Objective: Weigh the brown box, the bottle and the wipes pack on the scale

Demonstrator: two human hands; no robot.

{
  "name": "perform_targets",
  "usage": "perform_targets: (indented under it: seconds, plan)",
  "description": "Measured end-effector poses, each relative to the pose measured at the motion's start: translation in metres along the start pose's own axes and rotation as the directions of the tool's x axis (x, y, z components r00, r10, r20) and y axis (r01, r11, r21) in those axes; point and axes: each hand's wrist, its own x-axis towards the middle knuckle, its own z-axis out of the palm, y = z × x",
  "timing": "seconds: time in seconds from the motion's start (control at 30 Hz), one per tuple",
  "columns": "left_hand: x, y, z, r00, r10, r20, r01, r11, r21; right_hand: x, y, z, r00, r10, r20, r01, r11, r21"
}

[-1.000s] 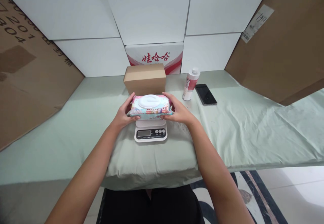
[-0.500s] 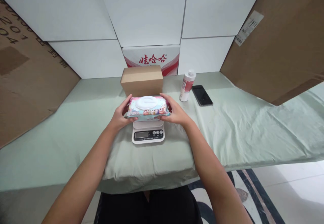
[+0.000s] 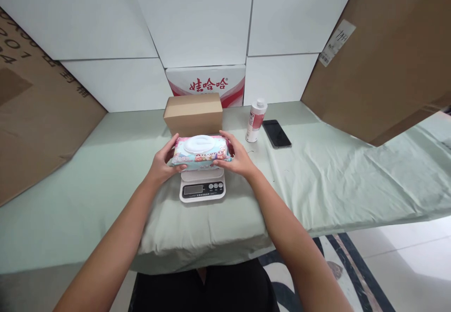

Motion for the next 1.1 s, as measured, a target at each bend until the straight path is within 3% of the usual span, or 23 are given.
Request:
perform_targets:
  seconds: [0.13,0.27,0.37,0.5,0.63,0.77,0.87,0.93,1.0,1.1]
  plan:
    - [-0.003,0.013,0.005,0.997,0.059,-0.056,-0.057,0.998,0.027,-0.005,-0.01,0.0,1.0,0.007,-0.03,-0.006,0.998,0.055]
    - [-0.004,0.042,0.031,0.99,0.133,-0.04,-0.13,0.989,0.07,-0.026,-0.027,-0.025,0.993,-0.028,-0.117,0.027,1.0,-0.007]
    - [-0.002,0.069,0.075,0.985,0.16,0.066,-0.166,0.982,0.094,-0.059,-0.031,-0.063,0.973,-0.051,-0.226,0.033,0.996,-0.081]
    - [0.006,0.092,0.153,0.958,0.169,0.23,-0.189,0.98,0.065,-0.111,-0.016,-0.123,0.926,0.01,-0.376,-0.076,0.984,-0.161]
    - [0.017,0.09,0.221,0.929,0.09,0.36,-0.104,0.994,0.019,-0.146,0.008,-0.176,0.864,0.072,-0.498,-0.187,0.964,-0.187]
    - [0.022,0.075,0.259,0.907,0.003,0.422,-0.005,1.0,0.004,-0.158,0.028,-0.204,0.825,0.135,-0.549,-0.259,0.954,-0.154]
    - [0.02,0.074,0.263,0.893,-0.023,0.45,0.02,1.0,0.013,-0.159,0.032,-0.211,0.815,0.167,-0.555,-0.29,0.946,-0.143]
    - [0.019,0.081,0.249,0.894,-0.002,0.449,-0.007,1.0,0.018,-0.158,0.024,-0.209,0.81,0.17,-0.561,-0.314,0.934,-0.172]
    - [0.021,0.091,0.218,0.923,0.057,0.38,-0.066,0.998,0.011,-0.155,0.007,-0.202,0.784,0.161,-0.599,-0.359,0.905,-0.227]
    - [0.029,0.093,0.143,0.986,0.139,0.094,-0.144,0.988,0.053,-0.139,-0.026,-0.18,0.72,0.042,-0.692,-0.385,0.855,-0.348]
